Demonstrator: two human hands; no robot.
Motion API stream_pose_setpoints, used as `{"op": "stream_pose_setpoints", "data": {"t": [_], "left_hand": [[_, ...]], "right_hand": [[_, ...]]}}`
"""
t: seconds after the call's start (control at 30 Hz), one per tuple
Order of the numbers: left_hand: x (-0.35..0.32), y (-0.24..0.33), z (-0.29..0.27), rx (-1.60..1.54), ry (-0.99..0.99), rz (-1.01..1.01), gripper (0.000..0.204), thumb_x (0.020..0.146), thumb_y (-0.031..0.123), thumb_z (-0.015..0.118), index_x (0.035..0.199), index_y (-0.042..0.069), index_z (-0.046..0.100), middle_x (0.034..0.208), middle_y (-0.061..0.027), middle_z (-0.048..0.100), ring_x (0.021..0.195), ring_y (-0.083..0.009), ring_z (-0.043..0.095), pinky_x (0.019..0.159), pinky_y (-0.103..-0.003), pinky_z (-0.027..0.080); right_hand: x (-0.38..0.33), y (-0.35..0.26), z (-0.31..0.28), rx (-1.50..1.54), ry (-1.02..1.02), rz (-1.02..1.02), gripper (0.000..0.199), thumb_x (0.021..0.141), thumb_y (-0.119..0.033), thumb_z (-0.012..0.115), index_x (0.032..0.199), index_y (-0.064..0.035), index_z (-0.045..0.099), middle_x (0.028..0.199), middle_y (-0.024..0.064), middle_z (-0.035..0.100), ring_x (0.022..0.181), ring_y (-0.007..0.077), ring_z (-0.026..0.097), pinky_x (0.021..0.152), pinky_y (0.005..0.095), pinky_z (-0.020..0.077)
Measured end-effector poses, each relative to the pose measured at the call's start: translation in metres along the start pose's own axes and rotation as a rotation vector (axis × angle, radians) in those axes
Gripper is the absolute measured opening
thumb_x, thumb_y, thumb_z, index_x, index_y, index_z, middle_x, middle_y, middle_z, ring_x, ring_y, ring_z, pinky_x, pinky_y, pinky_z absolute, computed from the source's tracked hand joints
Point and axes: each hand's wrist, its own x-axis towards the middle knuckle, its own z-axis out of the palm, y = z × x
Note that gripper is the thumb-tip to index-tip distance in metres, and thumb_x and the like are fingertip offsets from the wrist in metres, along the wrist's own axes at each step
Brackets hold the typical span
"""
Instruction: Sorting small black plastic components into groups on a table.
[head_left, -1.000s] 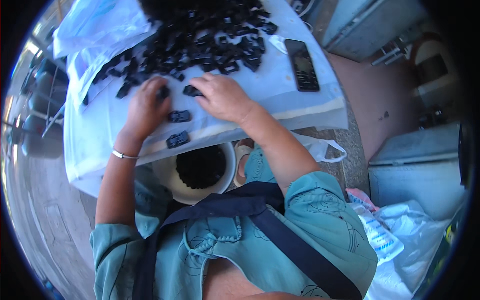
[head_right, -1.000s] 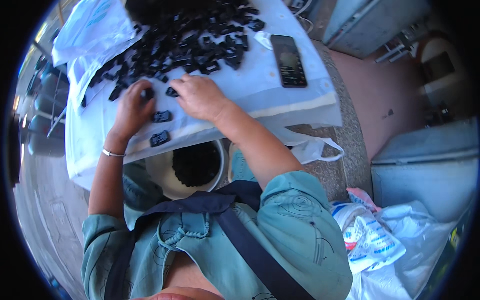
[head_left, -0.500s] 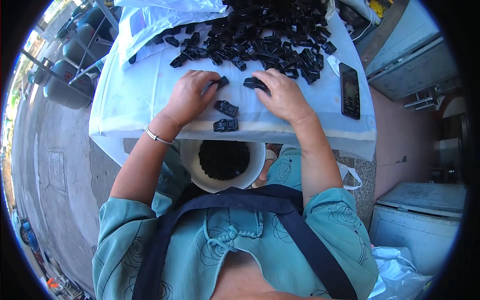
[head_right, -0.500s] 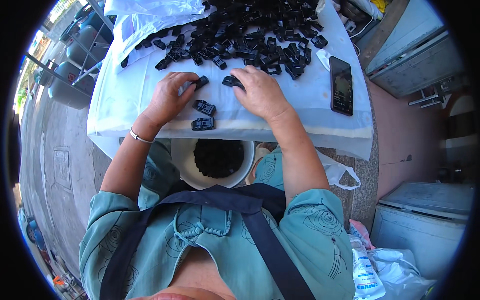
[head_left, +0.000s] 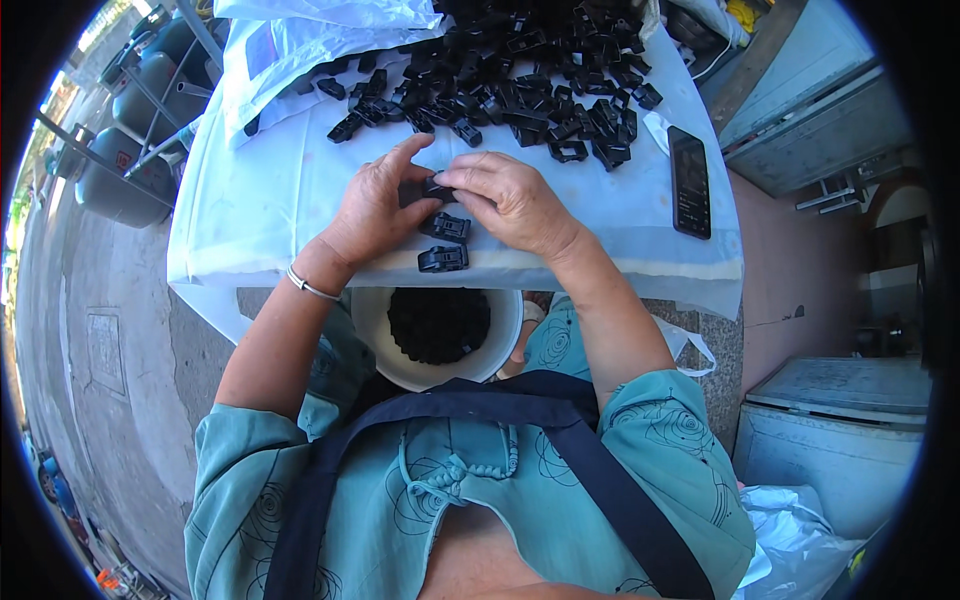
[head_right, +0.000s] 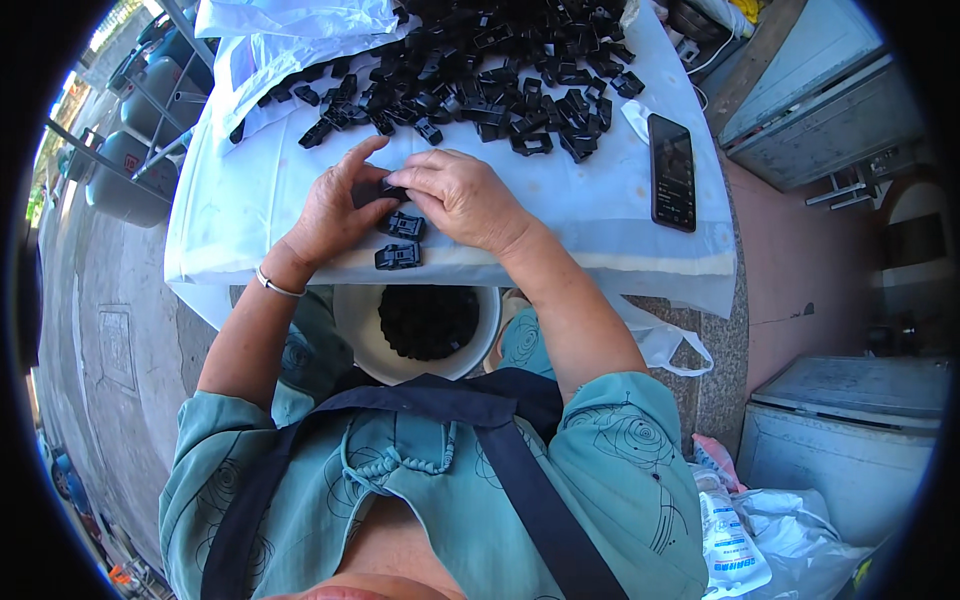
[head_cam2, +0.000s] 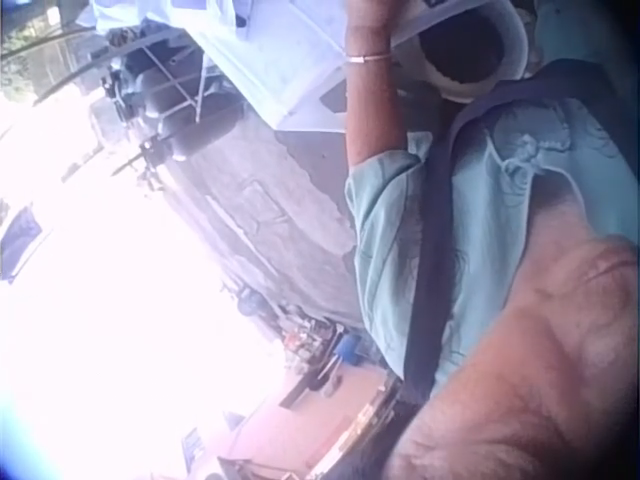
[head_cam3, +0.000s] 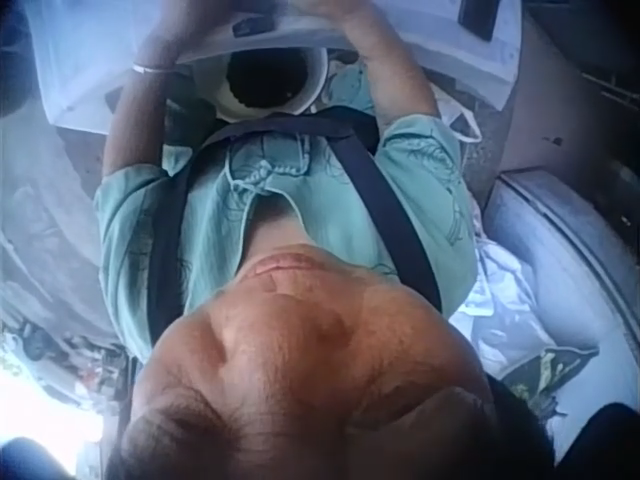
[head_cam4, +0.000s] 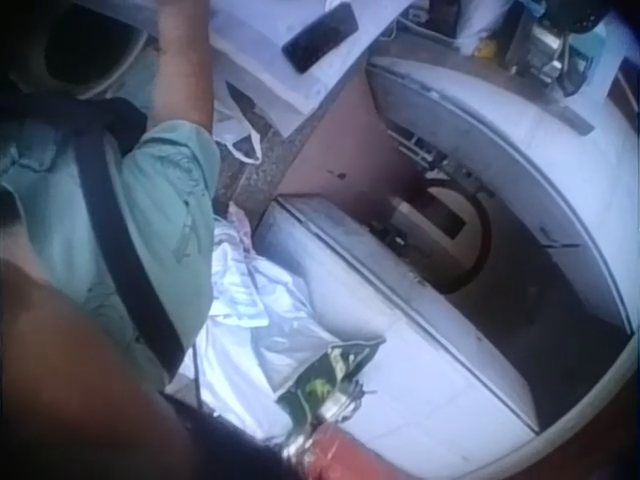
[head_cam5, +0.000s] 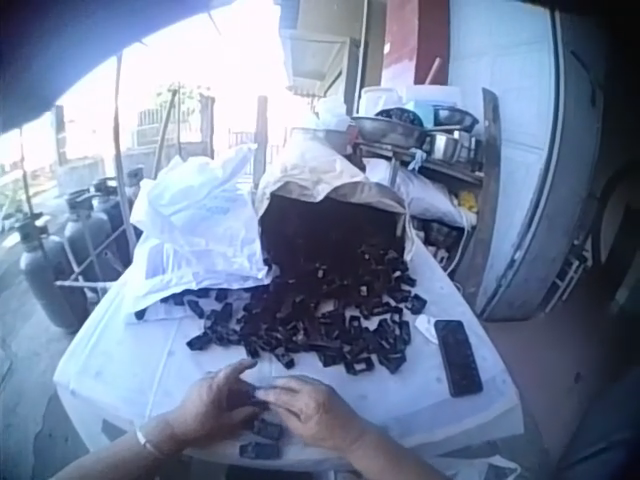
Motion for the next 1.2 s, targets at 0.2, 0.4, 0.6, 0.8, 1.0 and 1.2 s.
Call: {"op": "stream_pose_setpoints", "data": {"t": [0.2, 0.4, 0.6, 0.8, 1.0, 1.2], "left_hand": [[0.000, -0.002, -0.002, 0.025, -0.030, 0.006, 0.063, 0.072, 0.005, 0.074, 0.130, 0.006, 0.049, 0.105, -0.0140, 0.068, 0.092, -0.0330, 0.065, 0.086, -0.041, 0.051], [0.013, 0.005, -0.026, -0.010, -0.039, 0.039, 0.042, 0.078, -0.006, 0.060, 0.119, 0.004, 0.059, 0.117, -0.0130, 0.060, 0.080, -0.0249, 0.065, 0.077, -0.036, 0.054], [0.061, 0.009, 0.012, 0.330, 0.004, 0.068, 0.035, 0.084, 0.009, 0.060, 0.119, 0.009, 0.060, 0.106, -0.0157, 0.061, 0.089, -0.0338, 0.065, 0.077, -0.042, 0.053], [0.053, 0.006, 0.020, 0.424, -0.003, 0.130, 0.033, 0.082, 0.014, 0.066, 0.114, 0.011, 0.062, 0.103, -0.0120, 0.063, 0.088, -0.0317, 0.065, 0.077, -0.042, 0.053], [0.028, 0.011, 0.009, 0.058, -0.094, -0.105, 0.057, 0.073, 0.011, 0.076, 0.126, 0.011, 0.054, 0.097, -0.0120, 0.068, 0.076, -0.0264, 0.066, 0.070, -0.037, 0.054], [0.028, 0.006, 0.010, 0.052, -0.082, -0.067, 0.069, 0.073, 0.009, 0.076, 0.134, 0.012, 0.047, 0.098, -0.0134, 0.069, 0.072, -0.0248, 0.066, 0.069, -0.035, 0.055]], "right_hand": [[-0.004, -0.006, 0.002, -0.134, 0.005, -0.057, 0.025, 0.078, -0.002, 0.067, 0.101, -0.0091, 0.072, 0.099, 0.0094, 0.066, 0.088, 0.0280, 0.063, 0.077, 0.0354, 0.0517], [-0.006, -0.004, 0.005, -0.146, -0.017, 0.003, 0.020, 0.081, -0.010, 0.067, 0.100, -0.0079, 0.072, 0.098, 0.0097, 0.066, 0.087, 0.0283, 0.063, 0.076, 0.0380, 0.0506], [0.011, 0.021, -0.029, -0.639, 0.436, 0.229, 0.019, 0.084, -0.016, 0.067, 0.101, -0.0076, 0.069, 0.094, 0.0104, 0.066, 0.085, 0.0297, 0.063, 0.073, 0.0419, 0.0501], [0.005, 0.034, -0.025, -0.667, 0.207, 0.164, 0.021, 0.084, -0.019, 0.068, 0.100, -0.0053, 0.066, 0.099, 0.0101, 0.064, 0.084, 0.0292, 0.062, 0.074, 0.0423, 0.0504], [-0.009, 0.009, -0.017, -0.140, 0.220, 0.220, 0.025, 0.079, -0.003, 0.070, 0.103, -0.0035, 0.065, 0.103, 0.0112, 0.064, 0.087, 0.0269, 0.065, 0.075, 0.0333, 0.0537], [-0.008, 0.005, -0.001, -0.009, 0.107, 0.152, 0.031, 0.081, -0.001, 0.068, 0.111, -0.0066, 0.068, 0.106, 0.0117, 0.064, 0.092, 0.0259, 0.065, 0.079, 0.0322, 0.0539]]}}
